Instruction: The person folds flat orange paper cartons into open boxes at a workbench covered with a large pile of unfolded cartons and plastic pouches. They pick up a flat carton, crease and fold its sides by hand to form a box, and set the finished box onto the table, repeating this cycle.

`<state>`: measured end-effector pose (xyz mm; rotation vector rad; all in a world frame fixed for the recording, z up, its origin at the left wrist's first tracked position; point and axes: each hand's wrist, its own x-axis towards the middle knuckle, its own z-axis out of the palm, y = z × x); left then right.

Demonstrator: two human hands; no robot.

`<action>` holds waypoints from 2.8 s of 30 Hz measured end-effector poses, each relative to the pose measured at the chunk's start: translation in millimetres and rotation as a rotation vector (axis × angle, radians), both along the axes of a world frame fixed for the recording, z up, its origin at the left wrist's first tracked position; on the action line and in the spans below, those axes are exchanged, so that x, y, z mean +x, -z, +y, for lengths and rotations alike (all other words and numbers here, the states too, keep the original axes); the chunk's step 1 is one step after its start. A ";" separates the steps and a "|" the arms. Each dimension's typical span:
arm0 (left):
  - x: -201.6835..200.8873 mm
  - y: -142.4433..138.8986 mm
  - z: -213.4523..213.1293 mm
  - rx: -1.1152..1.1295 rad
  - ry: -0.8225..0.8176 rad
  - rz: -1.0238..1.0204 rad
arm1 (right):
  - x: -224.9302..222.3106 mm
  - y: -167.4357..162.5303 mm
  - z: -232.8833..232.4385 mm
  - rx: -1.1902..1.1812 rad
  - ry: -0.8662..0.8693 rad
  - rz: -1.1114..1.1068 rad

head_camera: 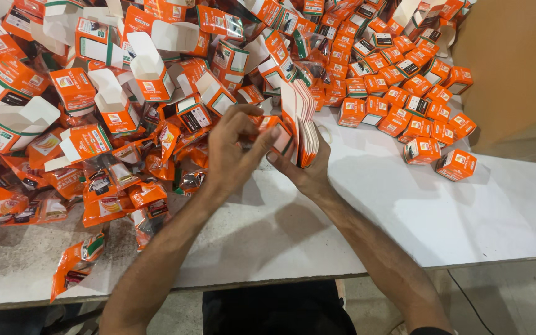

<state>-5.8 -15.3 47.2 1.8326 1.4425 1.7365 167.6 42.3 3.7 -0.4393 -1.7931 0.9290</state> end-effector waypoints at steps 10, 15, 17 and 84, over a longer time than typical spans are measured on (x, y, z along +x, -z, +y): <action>2.3 -9.4 -7.0 0.218 -0.118 0.053 | 0.8 4.5 15.8 -0.745 -0.573 0.393; 12.1 8.1 6.6 0.178 -0.061 0.328 | 5.8 22.3 18.3 -0.838 -0.524 0.290; 3.5 14.0 12.1 0.172 -0.032 0.264 | 2.9 30.1 19.8 -0.827 -0.600 0.297; -5.6 22.4 17.0 0.082 0.085 0.237 | -2.4 34.1 23.2 -0.752 -0.636 0.289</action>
